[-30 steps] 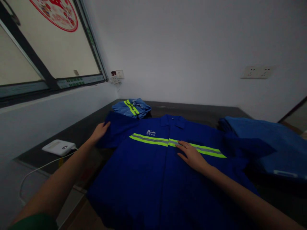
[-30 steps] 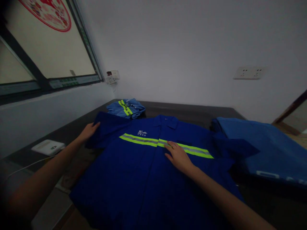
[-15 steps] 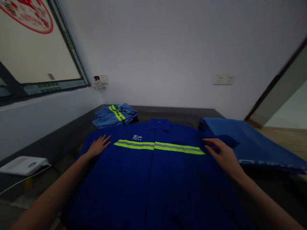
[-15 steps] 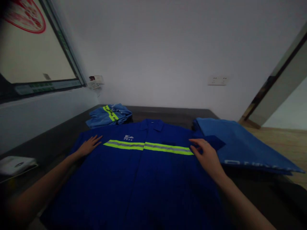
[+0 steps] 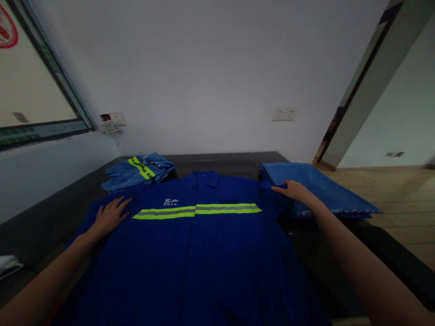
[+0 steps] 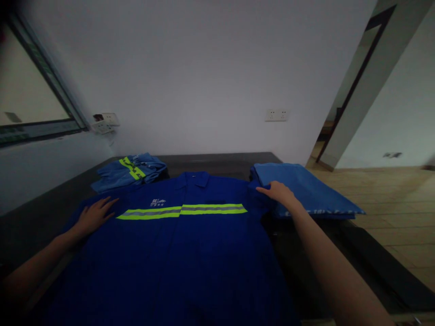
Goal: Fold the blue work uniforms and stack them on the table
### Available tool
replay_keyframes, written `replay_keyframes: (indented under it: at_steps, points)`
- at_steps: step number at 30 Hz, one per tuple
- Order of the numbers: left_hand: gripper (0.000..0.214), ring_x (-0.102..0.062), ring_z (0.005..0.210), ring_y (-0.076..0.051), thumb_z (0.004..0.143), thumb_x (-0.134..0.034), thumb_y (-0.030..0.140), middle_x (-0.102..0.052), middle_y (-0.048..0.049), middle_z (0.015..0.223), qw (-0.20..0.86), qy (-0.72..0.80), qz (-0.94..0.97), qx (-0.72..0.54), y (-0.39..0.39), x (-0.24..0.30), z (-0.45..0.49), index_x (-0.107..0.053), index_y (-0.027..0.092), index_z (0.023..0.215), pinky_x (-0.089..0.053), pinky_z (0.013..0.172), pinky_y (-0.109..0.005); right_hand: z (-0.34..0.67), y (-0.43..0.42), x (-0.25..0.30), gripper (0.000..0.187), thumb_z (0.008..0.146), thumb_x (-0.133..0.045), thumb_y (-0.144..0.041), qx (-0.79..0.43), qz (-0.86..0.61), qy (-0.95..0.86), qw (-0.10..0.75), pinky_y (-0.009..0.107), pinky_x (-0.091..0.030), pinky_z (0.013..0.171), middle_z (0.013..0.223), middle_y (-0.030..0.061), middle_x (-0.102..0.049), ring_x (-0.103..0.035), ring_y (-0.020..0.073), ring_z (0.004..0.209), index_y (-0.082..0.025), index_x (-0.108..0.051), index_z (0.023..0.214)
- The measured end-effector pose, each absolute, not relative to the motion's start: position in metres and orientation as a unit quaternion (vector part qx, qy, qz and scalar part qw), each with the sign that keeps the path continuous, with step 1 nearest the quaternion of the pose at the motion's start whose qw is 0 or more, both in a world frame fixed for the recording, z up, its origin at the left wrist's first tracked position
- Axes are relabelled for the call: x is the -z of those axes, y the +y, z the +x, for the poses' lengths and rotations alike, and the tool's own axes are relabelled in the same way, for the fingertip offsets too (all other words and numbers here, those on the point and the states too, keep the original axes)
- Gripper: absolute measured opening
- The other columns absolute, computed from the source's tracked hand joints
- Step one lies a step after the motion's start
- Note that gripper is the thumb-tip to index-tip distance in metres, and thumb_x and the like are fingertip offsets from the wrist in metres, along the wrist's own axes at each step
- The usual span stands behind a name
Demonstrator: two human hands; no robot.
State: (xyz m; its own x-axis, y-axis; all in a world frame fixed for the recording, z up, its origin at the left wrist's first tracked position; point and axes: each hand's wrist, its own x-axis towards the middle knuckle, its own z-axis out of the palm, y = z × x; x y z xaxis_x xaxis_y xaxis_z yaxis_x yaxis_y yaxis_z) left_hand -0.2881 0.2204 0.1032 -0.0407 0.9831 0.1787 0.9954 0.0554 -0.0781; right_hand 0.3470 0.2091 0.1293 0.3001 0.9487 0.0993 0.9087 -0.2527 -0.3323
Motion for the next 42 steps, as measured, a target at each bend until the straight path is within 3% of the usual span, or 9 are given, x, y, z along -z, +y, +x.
replay_keyframes:
  at_steps: [6, 10, 13, 18, 22, 27, 32, 37, 42]
  points:
    - [0.042, -0.045, 0.128, -0.030, 0.085, -0.044, 0.029, -0.048, -0.0107, 0.141, 0.110, -0.594, -0.791, 0.095, 0.259, -0.096, -0.250, -0.057, 0.024, 0.125, -0.033, 0.104, -0.054, 0.337, 0.198, -0.136, 0.066, 0.068, -0.070, -0.020, -0.297, -0.657, -0.568, 0.396, 0.035, -0.056, 0.069, 0.096, 0.0082, -0.072, -0.068, 0.0221, 0.076, -0.020, -0.052, 0.131]
    - [0.036, -0.049, 0.124, -0.027, 0.086, -0.047, 0.029, -0.054, -0.0088, 0.135, 0.057, -0.508, -0.848, 0.141, 0.265, -0.094, -0.179, -0.062, 0.024, 0.119, -0.036, 0.104, -0.050, 0.344, 0.186, -0.158, 0.042, 0.069, -0.063, -0.018, -0.104, -0.645, -0.551, 0.519, 0.040, -0.054, 0.078, 0.094, 0.0072, -0.071, -0.066, 0.0240, 0.082, -0.017, -0.066, 0.111]
    - [0.039, -0.044, 0.129, -0.027, 0.090, -0.045, 0.030, -0.049, -0.0093, 0.140, 0.015, -0.454, -0.880, 0.137, 0.261, -0.085, -0.123, -0.057, 0.026, 0.127, -0.029, 0.108, -0.054, 0.346, 0.168, -0.173, 0.031, 0.074, -0.057, -0.018, 0.063, -0.628, -0.610, 0.479, 0.046, -0.048, 0.093, 0.100, 0.0078, -0.070, -0.064, 0.0270, 0.098, -0.019, -0.071, 0.102]
    - [0.054, -0.021, 0.143, -0.031, 0.094, -0.037, 0.049, -0.023, -0.0096, 0.156, -0.077, -0.436, -0.896, 0.048, 0.254, -0.057, -0.074, -0.035, 0.031, 0.144, -0.023, 0.109, -0.059, 0.351, 0.132, -0.143, 0.039, 0.085, -0.044, -0.022, 0.150, -0.613, -0.677, 0.380, 0.046, -0.040, 0.105, 0.129, 0.0107, -0.056, -0.051, 0.0275, 0.123, -0.022, -0.065, 0.118]
    - [0.058, -0.013, 0.145, -0.030, 0.094, -0.031, 0.056, -0.017, -0.0069, 0.158, -0.094, -0.436, -0.895, 0.025, 0.255, -0.046, -0.073, -0.027, 0.034, 0.147, -0.019, 0.111, -0.058, 0.379, 0.123, -0.097, 0.040, 0.078, -0.055, -0.027, 0.072, -0.683, -0.634, 0.356, 0.049, -0.044, 0.100, 0.125, 0.0137, -0.058, -0.055, 0.0315, 0.117, -0.019, -0.065, 0.116]
    - [0.057, -0.015, 0.144, -0.029, 0.094, -0.030, 0.055, -0.018, -0.0062, 0.158, -0.082, -0.440, -0.894, 0.017, 0.256, -0.046, -0.077, -0.028, 0.034, 0.147, -0.019, 0.112, -0.056, 0.410, 0.144, -0.086, 0.055, 0.073, -0.066, -0.045, -0.099, -0.725, -0.485, 0.480, 0.040, -0.055, 0.074, 0.114, 0.0117, -0.064, -0.064, 0.0266, 0.092, -0.022, -0.059, 0.122]
    - [0.055, -0.018, 0.144, -0.027, 0.095, -0.030, 0.053, -0.023, -0.0042, 0.156, -0.045, -0.455, -0.888, 0.040, 0.249, -0.044, -0.073, -0.030, 0.034, 0.146, -0.020, 0.112, -0.053, 0.409, 0.184, -0.101, 0.056, 0.063, -0.075, -0.029, -0.174, -0.737, -0.407, 0.511, 0.037, -0.054, 0.069, 0.110, 0.0123, -0.064, -0.064, 0.0245, 0.086, -0.020, -0.062, 0.116]
    - [0.054, -0.019, 0.144, -0.026, 0.095, -0.029, 0.054, -0.023, -0.0037, 0.156, -0.026, -0.457, -0.887, 0.058, 0.244, -0.041, -0.071, -0.031, 0.035, 0.146, -0.020, 0.113, -0.052, 0.405, 0.198, -0.113, 0.043, 0.062, -0.066, -0.012, -0.025, -0.731, -0.534, 0.423, 0.045, -0.047, 0.092, 0.100, 0.0093, -0.065, -0.059, 0.0277, 0.102, -0.018, -0.069, 0.104]
    - [0.055, -0.017, 0.144, -0.026, 0.095, -0.026, 0.056, -0.021, -0.0018, 0.157, -0.034, -0.458, -0.887, 0.054, 0.245, -0.041, -0.071, -0.027, 0.038, 0.147, -0.017, 0.113, -0.054, 0.402, 0.194, -0.128, 0.036, 0.069, -0.054, -0.010, 0.135, -0.681, -0.610, 0.382, 0.046, -0.041, 0.103, 0.118, 0.0115, -0.056, -0.053, 0.0282, 0.115, -0.019, -0.072, 0.099]
